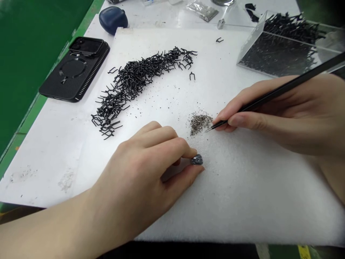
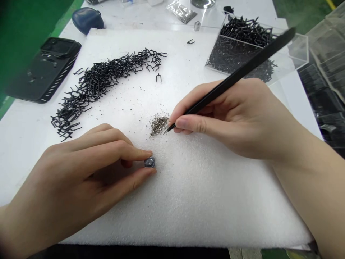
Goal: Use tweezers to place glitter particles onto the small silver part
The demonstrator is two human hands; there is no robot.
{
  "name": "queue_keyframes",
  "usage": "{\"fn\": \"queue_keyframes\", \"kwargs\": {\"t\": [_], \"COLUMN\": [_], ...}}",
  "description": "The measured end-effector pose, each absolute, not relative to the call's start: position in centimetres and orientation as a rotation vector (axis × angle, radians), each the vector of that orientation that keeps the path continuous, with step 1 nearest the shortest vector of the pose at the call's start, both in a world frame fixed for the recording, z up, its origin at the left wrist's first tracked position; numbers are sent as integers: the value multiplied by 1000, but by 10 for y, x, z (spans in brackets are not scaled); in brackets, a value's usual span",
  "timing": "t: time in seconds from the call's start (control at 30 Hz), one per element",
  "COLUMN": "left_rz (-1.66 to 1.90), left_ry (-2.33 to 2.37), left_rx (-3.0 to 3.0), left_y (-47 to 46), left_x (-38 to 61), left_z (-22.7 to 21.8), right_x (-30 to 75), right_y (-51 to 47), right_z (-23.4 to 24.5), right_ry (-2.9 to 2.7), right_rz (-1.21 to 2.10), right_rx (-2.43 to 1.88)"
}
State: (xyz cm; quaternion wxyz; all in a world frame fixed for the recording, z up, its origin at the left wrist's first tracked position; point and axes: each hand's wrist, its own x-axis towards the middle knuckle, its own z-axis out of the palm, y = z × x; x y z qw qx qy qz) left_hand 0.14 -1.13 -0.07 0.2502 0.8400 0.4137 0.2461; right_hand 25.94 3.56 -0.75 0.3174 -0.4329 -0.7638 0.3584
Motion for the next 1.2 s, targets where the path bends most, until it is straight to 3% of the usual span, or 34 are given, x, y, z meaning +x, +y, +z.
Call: {"fn": "queue_keyframes", "kwargs": {"t": [0.4, 1.2], "left_rz": [697, 687], "left_ry": [1121, 1114], "left_rx": [2286, 2304], "left_y": [-9, -10], "left_x": [3, 2], "left_z": [-2, 0], "right_x": [250, 252], "right_y": [22, 22], "right_z": [-1, -6], "right_ry": [-1995, -2036], "right_rz": [1335, 1295], "right_rx": [-935, -918]}}
